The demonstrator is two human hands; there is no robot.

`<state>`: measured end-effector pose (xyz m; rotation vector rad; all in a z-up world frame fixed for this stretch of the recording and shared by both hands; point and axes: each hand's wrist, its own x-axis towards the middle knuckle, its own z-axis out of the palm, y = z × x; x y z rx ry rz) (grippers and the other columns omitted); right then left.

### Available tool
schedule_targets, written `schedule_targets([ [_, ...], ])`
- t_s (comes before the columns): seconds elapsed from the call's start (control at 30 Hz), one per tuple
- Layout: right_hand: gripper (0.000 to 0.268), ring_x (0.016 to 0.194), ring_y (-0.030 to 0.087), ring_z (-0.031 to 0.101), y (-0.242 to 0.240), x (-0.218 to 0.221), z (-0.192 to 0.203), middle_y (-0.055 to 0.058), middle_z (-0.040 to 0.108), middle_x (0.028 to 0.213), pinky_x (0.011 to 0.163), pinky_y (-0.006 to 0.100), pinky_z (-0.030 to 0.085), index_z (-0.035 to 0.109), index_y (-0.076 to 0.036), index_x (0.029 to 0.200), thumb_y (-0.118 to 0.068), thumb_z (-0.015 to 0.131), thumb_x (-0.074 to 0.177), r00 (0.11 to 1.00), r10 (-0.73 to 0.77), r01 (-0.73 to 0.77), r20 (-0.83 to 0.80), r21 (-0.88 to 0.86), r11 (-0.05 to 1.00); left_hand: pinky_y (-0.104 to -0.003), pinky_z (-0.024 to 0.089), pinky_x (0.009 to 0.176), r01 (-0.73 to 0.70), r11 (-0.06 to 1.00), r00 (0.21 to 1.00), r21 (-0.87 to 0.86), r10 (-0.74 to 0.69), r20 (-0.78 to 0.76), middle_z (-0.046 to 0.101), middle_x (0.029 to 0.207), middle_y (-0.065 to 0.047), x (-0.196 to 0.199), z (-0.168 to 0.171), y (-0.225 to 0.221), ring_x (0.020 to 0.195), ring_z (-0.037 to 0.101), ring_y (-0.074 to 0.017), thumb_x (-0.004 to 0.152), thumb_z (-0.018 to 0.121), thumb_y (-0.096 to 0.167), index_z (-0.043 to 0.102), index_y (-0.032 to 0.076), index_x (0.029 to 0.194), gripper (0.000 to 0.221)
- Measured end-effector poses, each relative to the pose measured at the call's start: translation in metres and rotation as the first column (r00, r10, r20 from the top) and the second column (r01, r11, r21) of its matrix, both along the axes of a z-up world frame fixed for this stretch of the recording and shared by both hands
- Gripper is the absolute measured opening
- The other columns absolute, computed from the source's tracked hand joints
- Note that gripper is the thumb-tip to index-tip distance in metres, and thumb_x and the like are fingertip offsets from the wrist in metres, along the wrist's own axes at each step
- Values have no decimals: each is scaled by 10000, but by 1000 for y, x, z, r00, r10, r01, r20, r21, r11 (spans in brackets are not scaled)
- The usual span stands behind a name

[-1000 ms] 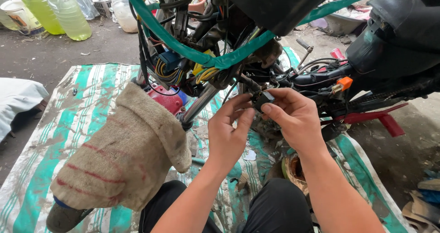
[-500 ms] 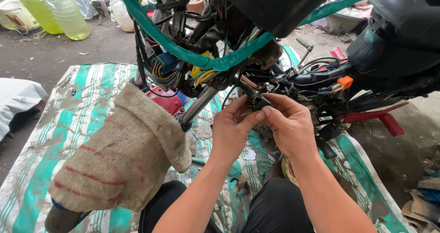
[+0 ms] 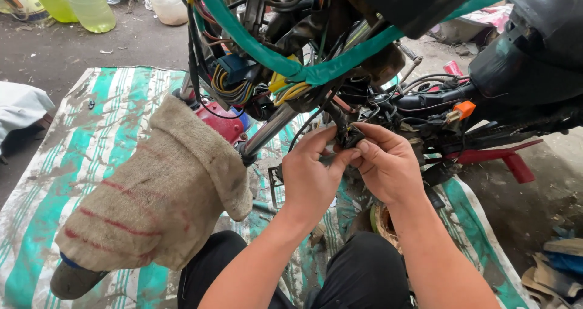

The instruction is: Repairing and connecting electrical wiring on a motorcycle using pliers

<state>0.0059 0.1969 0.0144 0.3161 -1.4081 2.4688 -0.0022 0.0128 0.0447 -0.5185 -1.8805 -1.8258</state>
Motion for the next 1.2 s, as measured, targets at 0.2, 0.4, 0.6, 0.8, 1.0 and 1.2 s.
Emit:
schedule_targets([
  [0.2, 348, 886, 302, 810, 4, -7, -9, 310, 794, 1042, 874, 414, 716, 682, 165, 1367, 146, 653, 1021, 1000, 18, -17, 8, -21, 1000, -385, 709, 715, -23, 999, 998, -49, 20, -62, 820, 1089, -112, -1, 0, -3, 857, 783, -268, 896, 975, 292, 811, 36, 1274, 485],
  [0.4, 356, 880, 300, 814, -4, -4, 1, 302, 792, 1020, 884, 424, 723, 669, 182, 1374, 158, 643, 1021, 1000, 28, -28, -13, -9, 1000, -348, 689, 663, -29, 999, 997, 46, 33, -76, 844, 1045, -118, -6, 0, -3, 781, 786, -248, 780, 1048, 265, 849, 28, 1138, 474],
  [0.6, 353, 872, 292, 818, -14, 0, 11, 296, 793, 1000, 879, 416, 724, 666, 187, 1376, 154, 646, 1025, 999, 28, -28, -34, -2, 1000, -350, 692, 680, -40, 998, 995, 41, 44, -95, 850, 1028, -139, -6, 2, -5, 778, 798, -270, 751, 1062, 245, 856, 6, 1121, 486],
  [0.8, 323, 856, 269, 806, -28, 19, 34, 251, 792, 953, 863, 381, 706, 686, 170, 1348, 141, 661, 1028, 998, 14, -14, -62, 2, 1000, -446, 703, 778, 68, 997, 997, 26, -67, -37, 831, 1154, -157, 0, 2, -8, 920, 803, -327, 833, 997, 311, 816, 22, 1227, 521],
  [1.0, 356, 813, 383, 845, -27, 19, 42, 283, 784, 933, 791, 446, 730, 682, 163, 1342, 146, 699, 987, 996, -8, 12, -90, 42, 999, -486, 693, 912, 218, 974, 976, 58, -216, -31, 779, 1268, -198, 1, 5, -13, 1166, 780, -410, 971, 888, 284, 730, -25, 1358, 519],
  [1.2, 364, 817, 382, 845, -5, 7, 14, 270, 777, 974, 787, 470, 731, 677, 158, 1333, 131, 708, 971, 996, -43, 50, -79, 88, 995, -421, 694, 883, 209, 977, 978, 46, -209, -1, 806, 1220, -143, -4, -5, -14, 1100, 808, -333, 932, 916, 262, 764, 13, 1327, 492],
])
